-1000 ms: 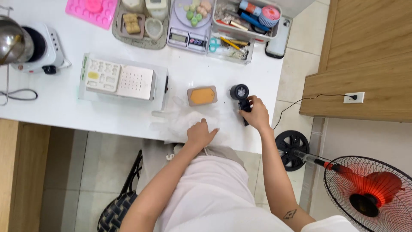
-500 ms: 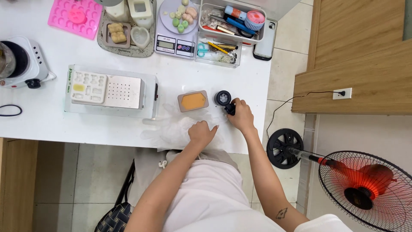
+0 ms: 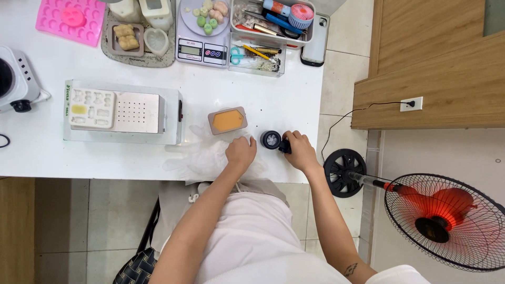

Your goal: Preparing wax molds by putting on protective gloves and using a heat gun.

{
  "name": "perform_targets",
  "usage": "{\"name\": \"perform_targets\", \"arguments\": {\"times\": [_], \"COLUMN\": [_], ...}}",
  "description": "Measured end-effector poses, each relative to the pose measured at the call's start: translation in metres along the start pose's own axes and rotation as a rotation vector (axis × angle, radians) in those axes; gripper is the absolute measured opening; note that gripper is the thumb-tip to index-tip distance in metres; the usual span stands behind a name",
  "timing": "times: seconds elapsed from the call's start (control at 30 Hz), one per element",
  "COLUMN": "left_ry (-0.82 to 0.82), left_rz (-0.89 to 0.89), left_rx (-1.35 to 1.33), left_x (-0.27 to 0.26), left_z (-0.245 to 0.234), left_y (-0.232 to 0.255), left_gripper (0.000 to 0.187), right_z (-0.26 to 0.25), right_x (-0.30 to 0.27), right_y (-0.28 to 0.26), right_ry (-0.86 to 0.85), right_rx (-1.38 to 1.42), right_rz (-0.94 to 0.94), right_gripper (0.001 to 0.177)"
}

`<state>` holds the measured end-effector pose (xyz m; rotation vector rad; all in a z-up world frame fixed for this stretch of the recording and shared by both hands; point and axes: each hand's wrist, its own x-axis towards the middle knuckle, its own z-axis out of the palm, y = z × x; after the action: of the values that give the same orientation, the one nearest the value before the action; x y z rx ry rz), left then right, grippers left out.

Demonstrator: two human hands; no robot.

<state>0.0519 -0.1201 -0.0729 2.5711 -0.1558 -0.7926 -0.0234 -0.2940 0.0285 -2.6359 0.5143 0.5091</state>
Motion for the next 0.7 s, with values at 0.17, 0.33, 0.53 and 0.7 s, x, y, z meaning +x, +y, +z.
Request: {"name": "perform_targets", "arguments": {"times": [0.17,0.33,0.53,0.7], "left_ry": [0.043,-0.011,-0.191,-0.026], "left_rz": [0.001,-0.040,-0.114,-0.006], "left_rx": [-0.068,-0.082,-0.320,-0.355], "left_x": [0.003,-0.019,-0.095,-0.145], "left_z": [0.006,-0.033,-0.154,-0.212], "left_y": [-0.006,-0.002,-0.003,-0.028], "left_gripper": [0.038,0.037,0.042,0.037], "right_z": [-0.004,-0.010,-0.017,-0.004], "right_x": [-0.004,-0.001,0.002,0.014], "right_y": [-0.002,-0.005,-0.019,-0.031], "right_ry": [0.008,-0.001,-0.042,-0.067], "right_rx": [-0.032,-0.036,0.021,0.031], "right_rz": [-0.093,-0.152,-0.222,-0.314], "right_gripper": [0.048,0.048,0.050,0.052]}}
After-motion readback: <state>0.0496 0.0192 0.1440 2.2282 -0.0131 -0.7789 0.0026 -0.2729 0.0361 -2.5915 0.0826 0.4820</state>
